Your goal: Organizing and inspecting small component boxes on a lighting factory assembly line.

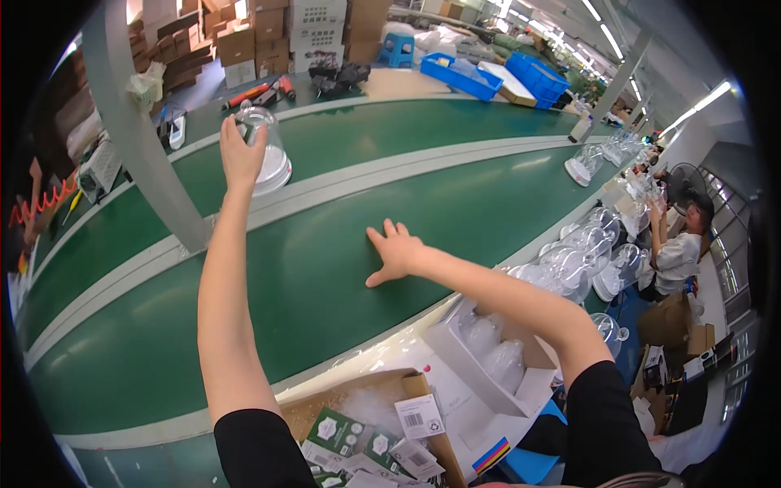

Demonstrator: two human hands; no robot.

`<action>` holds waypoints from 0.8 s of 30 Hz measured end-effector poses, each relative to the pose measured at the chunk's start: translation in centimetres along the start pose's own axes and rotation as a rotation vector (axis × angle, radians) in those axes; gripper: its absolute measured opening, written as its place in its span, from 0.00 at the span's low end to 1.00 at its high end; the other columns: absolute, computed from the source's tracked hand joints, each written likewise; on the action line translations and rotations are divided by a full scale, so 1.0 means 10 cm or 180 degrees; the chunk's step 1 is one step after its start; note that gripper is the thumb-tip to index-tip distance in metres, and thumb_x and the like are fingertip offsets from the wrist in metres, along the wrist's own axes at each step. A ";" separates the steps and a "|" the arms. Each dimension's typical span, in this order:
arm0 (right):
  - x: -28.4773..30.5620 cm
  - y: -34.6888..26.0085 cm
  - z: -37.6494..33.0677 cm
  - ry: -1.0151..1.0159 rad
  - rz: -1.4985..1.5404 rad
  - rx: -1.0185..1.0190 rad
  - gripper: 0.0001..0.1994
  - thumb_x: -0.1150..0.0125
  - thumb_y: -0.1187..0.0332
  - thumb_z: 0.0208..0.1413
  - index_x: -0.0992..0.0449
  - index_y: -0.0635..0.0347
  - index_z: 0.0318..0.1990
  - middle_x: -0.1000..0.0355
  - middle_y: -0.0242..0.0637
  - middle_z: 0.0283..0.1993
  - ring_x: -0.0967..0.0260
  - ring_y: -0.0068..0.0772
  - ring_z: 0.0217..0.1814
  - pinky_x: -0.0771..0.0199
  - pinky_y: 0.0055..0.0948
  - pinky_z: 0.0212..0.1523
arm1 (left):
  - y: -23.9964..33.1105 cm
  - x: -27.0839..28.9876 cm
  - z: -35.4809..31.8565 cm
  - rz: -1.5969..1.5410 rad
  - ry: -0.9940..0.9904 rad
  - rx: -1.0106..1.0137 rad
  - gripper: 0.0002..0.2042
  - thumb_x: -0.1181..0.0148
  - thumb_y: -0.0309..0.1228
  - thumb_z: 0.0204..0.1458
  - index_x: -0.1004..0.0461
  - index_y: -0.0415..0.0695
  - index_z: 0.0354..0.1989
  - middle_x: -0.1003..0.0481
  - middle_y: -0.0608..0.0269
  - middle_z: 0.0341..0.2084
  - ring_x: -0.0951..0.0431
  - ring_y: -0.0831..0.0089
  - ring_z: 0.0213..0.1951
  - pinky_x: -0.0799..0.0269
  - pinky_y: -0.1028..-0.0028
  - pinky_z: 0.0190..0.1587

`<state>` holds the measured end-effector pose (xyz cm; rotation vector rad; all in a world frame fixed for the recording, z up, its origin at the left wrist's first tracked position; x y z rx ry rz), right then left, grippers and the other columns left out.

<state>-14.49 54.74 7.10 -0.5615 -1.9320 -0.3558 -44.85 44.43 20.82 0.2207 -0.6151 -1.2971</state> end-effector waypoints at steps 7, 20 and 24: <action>0.04 -0.09 -0.01 -0.0120 -0.0059 0.0059 0.59 0.30 0.37 0.36 0.58 0.49 0.72 0.65 0.59 0.74 0.65 0.64 0.76 0.43 0.53 0.66 | -0.59 0.02 -1.13 0.1145 -0.0469 0.0484 0.41 0.33 0.45 0.45 0.43 0.28 0.60 0.37 0.39 0.57 0.38 0.45 0.60 0.43 0.55 0.62; 0.03 -0.24 -0.07 -0.0014 -0.0143 0.0175 0.58 0.32 0.36 0.38 0.57 0.50 0.72 0.63 0.61 0.73 0.61 0.66 0.74 0.43 0.51 0.67 | -0.76 -0.18 -1.02 0.0960 -0.1716 0.1033 0.14 0.40 0.41 0.50 0.25 0.44 0.37 0.24 0.57 0.39 0.27 0.56 0.46 0.30 0.59 0.45; 0.07 -0.29 -0.08 -0.0072 -0.0167 0.0166 0.58 0.32 0.35 0.38 0.58 0.50 0.72 0.63 0.61 0.73 0.62 0.66 0.74 0.43 0.52 0.66 | -0.56 -0.18 -0.95 0.1181 -0.1160 0.0344 0.10 0.44 0.36 0.51 0.24 0.43 0.35 0.24 0.57 0.37 0.27 0.57 0.46 0.29 0.58 0.46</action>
Point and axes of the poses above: each hand's wrist, its own z-axis towards the middle knuckle, its own x-axis out of the back of the hand, y = z × x, the point moved 9 cm from there along z, towards the middle knuckle
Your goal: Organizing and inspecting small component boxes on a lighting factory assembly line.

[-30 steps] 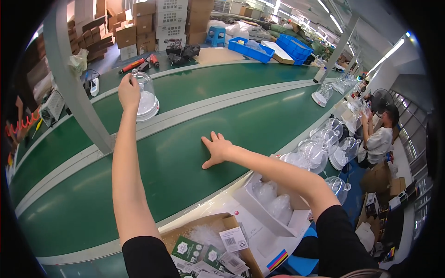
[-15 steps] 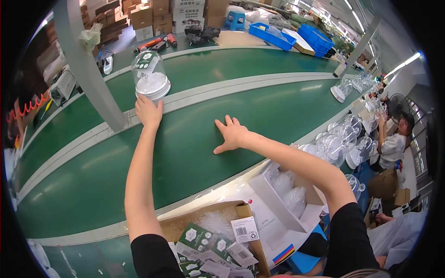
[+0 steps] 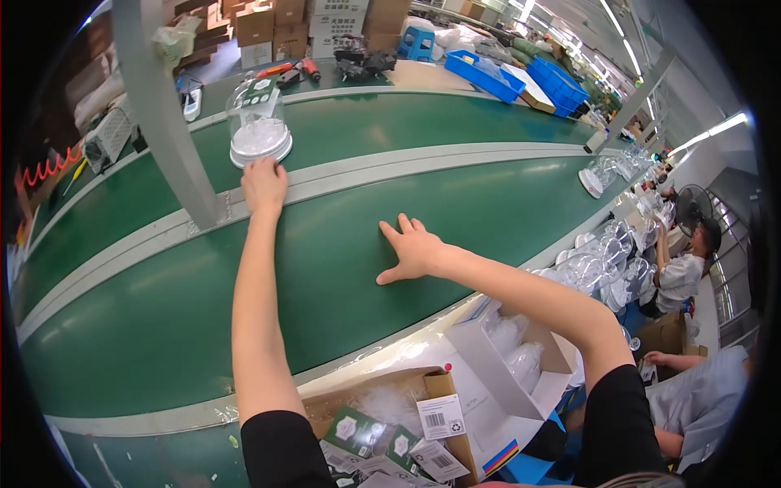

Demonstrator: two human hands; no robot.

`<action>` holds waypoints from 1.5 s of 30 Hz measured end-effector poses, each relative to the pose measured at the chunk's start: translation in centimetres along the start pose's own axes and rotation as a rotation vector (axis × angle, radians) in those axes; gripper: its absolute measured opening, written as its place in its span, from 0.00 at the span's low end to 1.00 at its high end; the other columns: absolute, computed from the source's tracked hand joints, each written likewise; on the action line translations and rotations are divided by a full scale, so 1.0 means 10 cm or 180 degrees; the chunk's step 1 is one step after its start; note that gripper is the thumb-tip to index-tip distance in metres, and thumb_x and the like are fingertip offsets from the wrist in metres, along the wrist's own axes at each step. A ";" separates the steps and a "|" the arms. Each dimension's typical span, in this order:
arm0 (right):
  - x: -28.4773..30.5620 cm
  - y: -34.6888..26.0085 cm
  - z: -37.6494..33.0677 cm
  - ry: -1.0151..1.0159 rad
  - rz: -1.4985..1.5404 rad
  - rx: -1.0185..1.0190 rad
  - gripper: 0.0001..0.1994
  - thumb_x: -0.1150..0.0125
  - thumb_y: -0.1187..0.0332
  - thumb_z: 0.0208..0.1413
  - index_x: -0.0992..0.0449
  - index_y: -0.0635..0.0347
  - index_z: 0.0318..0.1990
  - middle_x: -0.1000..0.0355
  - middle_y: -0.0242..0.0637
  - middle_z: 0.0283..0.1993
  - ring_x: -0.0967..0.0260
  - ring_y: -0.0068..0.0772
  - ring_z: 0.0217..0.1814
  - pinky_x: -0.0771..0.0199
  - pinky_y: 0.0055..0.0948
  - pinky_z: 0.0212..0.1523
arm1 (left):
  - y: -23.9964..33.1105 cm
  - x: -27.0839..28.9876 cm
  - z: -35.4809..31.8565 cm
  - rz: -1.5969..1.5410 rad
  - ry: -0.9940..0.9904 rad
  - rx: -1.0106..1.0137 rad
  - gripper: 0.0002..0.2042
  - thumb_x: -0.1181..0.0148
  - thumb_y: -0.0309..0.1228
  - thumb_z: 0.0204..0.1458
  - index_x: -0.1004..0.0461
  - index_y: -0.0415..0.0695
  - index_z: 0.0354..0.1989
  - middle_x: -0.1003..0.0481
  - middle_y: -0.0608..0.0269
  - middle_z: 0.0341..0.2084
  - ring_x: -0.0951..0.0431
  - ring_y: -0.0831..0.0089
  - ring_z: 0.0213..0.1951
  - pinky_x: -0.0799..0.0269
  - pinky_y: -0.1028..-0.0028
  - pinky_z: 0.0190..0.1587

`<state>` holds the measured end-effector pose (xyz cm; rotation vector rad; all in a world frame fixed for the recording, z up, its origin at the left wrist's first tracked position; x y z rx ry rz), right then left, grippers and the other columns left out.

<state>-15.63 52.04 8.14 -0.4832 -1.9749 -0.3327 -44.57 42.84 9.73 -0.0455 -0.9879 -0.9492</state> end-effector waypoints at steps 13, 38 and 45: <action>-0.02 -0.20 0.12 -0.0099 0.0068 -0.0018 0.61 0.30 0.34 0.32 0.56 0.49 0.72 0.62 0.59 0.74 0.59 0.64 0.74 0.46 0.50 0.69 | -0.02 -0.03 -0.44 0.0590 -0.1207 -0.0180 0.41 0.50 0.60 0.51 0.40 0.38 0.65 0.45 0.48 0.68 0.46 0.54 0.68 0.53 0.55 0.68; -0.03 -0.50 -0.32 -0.0471 0.0147 -0.0549 0.48 0.32 0.32 0.34 0.33 0.47 0.64 0.38 0.37 0.67 0.44 0.49 0.70 0.41 0.56 0.64 | -2.55 3.73 -3.37 0.1001 -0.0760 0.0669 0.24 0.51 0.40 0.59 0.34 0.35 0.58 0.35 0.45 0.60 0.38 0.51 0.62 0.47 0.57 0.64; -0.02 -0.45 -0.15 -0.0167 0.0280 -0.0895 0.52 0.29 0.30 0.27 0.32 0.47 0.63 0.35 0.37 0.64 0.44 0.51 0.69 0.36 0.48 0.63 | -2.59 3.65 -3.33 0.1062 -0.0860 0.0730 0.24 0.54 0.40 0.61 0.36 0.35 0.60 0.38 0.43 0.62 0.39 0.51 0.64 0.48 0.58 0.65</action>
Point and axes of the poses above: each hand's wrist, its own z-axis towards the middle knuckle, its own x-axis out of the back of the hand, y = z × x, the point moved 9 cm from there along z, towards the middle knuckle
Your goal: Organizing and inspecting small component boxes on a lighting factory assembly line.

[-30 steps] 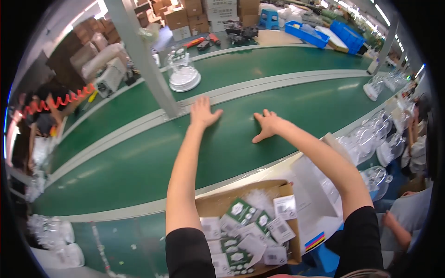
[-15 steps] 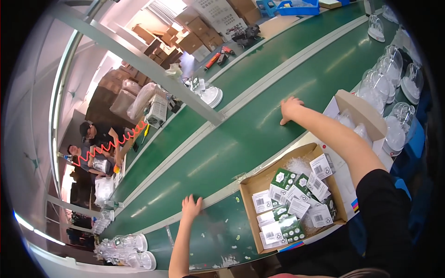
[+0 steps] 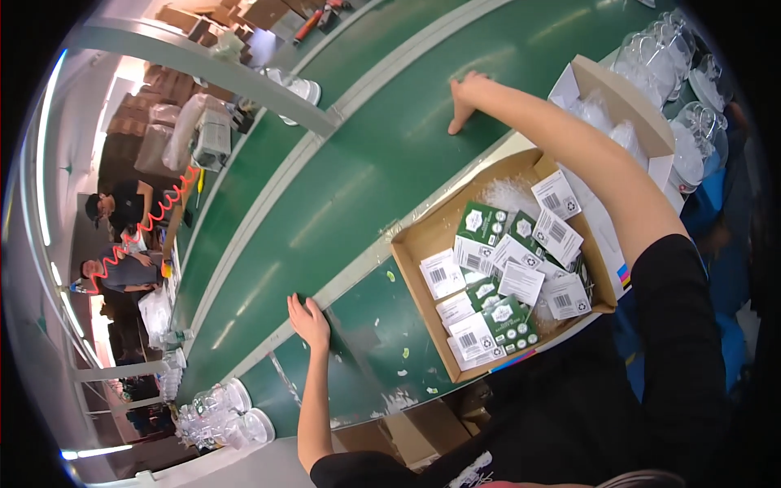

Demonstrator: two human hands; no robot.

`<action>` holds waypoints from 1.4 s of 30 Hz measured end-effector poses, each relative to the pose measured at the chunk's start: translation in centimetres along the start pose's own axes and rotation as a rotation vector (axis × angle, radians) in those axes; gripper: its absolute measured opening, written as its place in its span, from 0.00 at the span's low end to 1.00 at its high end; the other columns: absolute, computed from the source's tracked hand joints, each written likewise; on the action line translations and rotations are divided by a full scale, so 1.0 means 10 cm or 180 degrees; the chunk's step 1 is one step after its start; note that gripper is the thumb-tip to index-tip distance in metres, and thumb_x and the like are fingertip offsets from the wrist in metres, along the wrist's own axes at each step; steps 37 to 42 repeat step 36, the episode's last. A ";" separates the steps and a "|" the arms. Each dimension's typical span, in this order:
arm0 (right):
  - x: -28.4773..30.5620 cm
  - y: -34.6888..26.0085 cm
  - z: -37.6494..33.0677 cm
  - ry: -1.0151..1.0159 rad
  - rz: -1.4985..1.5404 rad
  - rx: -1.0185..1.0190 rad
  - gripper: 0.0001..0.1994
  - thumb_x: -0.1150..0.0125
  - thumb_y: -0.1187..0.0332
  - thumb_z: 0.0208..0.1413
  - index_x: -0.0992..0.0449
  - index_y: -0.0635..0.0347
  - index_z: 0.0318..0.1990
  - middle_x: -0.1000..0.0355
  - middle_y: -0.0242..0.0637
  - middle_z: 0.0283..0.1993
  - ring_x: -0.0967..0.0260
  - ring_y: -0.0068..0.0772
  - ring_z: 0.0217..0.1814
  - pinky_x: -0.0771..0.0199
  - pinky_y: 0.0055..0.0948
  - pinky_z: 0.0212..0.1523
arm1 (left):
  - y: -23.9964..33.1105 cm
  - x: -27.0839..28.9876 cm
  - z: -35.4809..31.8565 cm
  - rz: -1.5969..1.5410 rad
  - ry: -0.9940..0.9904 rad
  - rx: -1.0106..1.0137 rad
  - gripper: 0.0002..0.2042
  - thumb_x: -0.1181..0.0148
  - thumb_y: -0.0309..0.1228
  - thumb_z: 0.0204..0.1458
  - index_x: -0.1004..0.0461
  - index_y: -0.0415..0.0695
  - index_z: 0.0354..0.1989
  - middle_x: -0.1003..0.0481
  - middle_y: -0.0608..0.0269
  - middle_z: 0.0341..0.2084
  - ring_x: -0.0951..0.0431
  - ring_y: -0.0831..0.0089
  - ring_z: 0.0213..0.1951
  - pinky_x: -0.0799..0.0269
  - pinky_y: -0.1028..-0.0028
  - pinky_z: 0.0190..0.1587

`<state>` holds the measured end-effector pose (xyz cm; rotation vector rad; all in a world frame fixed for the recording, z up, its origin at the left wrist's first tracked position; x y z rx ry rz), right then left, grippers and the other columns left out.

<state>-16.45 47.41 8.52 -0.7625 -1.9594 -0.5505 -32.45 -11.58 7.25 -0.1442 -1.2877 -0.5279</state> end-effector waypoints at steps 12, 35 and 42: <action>-0.05 -0.16 0.00 -0.0153 -0.0234 0.0088 0.44 0.32 0.30 0.33 0.27 0.43 0.59 0.36 0.34 0.66 0.40 0.42 0.68 0.37 0.42 0.63 | 0.05 0.02 -0.02 -0.0007 -0.0066 -0.0073 0.24 0.56 0.40 0.62 0.38 0.37 0.62 0.39 0.45 0.63 0.39 0.52 0.64 0.50 0.57 0.65; -0.14 -0.35 0.15 0.0091 -0.0130 0.0629 0.55 0.31 0.29 0.30 0.31 0.68 0.59 0.31 0.51 0.59 0.32 0.48 0.61 0.34 0.41 0.62 | 3.62 1.06 0.46 -0.4238 -0.0584 -0.1842 0.07 0.48 0.26 0.61 0.25 0.38 0.43 0.32 0.52 0.56 0.28 0.69 0.52 0.30 0.74 0.52; -0.08 -0.35 0.13 0.0437 -0.0228 0.0424 0.58 0.31 0.29 0.29 0.38 0.63 0.65 0.33 0.49 0.62 0.37 0.57 0.64 0.41 0.42 0.66 | 3.87 1.26 0.43 -0.4577 -0.0692 -0.2318 0.08 0.48 0.26 0.61 0.25 0.38 0.44 0.33 0.52 0.57 0.29 0.68 0.53 0.31 0.74 0.53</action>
Point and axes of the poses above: each hand's wrist, its own z-axis towards the middle knuckle, its own x-axis out of the back of the hand, y = z × x, the point moved 9 cm from there along z, towards the middle knuckle
